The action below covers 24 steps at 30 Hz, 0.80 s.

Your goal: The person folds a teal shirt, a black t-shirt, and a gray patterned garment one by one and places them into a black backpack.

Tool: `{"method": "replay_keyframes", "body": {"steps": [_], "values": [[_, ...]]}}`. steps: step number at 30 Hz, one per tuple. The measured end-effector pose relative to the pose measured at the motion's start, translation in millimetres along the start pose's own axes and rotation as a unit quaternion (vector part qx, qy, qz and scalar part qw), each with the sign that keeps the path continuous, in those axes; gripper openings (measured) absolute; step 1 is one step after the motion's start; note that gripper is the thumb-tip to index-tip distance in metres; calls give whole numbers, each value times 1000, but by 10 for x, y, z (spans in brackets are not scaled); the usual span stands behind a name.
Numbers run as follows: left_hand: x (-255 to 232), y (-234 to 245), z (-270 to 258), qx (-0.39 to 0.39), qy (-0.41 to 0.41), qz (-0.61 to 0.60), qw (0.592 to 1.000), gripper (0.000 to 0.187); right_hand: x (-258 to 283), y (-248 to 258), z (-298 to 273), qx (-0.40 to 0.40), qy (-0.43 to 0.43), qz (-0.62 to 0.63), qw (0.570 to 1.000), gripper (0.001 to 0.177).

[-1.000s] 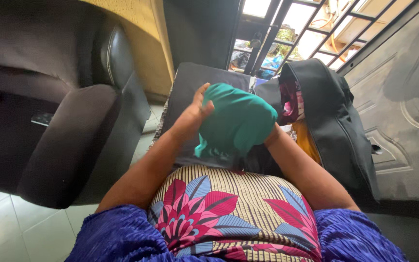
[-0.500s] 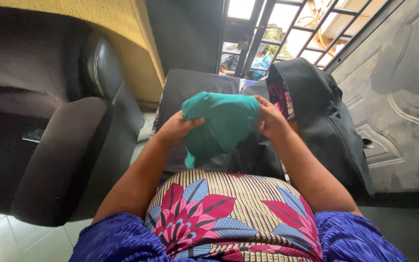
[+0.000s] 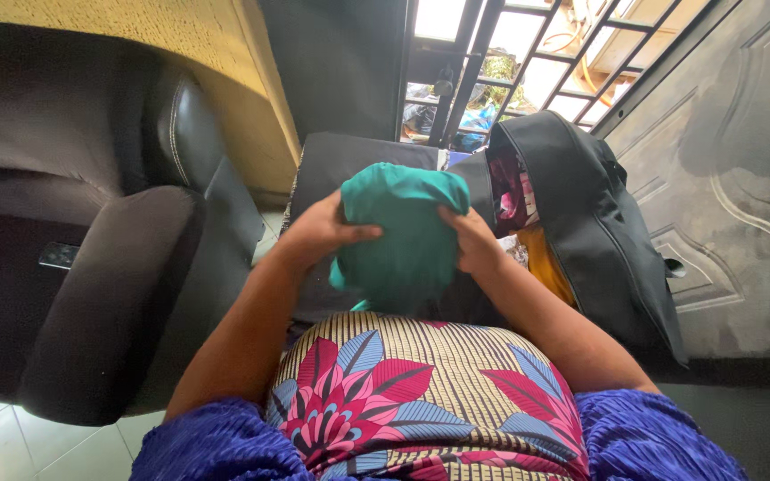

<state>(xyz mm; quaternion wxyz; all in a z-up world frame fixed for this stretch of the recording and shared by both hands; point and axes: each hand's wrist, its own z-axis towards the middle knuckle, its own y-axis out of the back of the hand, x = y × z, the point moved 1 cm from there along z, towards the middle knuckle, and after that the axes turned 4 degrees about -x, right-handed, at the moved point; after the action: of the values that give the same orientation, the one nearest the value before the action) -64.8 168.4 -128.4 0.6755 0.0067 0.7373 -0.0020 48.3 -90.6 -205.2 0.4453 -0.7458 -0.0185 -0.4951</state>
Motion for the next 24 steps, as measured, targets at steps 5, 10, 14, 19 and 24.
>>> {"method": "replay_keyframes", "body": {"steps": [5, 10, 14, 19, 24], "values": [[602, 59, 205, -17, 46, -203, 978, 71, 150, -70, 25, -42, -51, 60, 996, 53], [1086, -278, 123, 105, -50, -408, 906, 91, 102, -173, 86, -49, -71, 59, 995, 56], [904, -402, -1, 173, -107, -132, 970, 89, 108, -274, 110, -65, -139, -40, 987, 60], [1056, -518, 38, 135, -14, -106, 985, 63, 90, -147, 369, -64, -66, -279, 956, 68], [1627, -58, 89, 19, -330, 322, 887, 68, 195, 117, 406, -120, 66, -460, 877, 94]]}}
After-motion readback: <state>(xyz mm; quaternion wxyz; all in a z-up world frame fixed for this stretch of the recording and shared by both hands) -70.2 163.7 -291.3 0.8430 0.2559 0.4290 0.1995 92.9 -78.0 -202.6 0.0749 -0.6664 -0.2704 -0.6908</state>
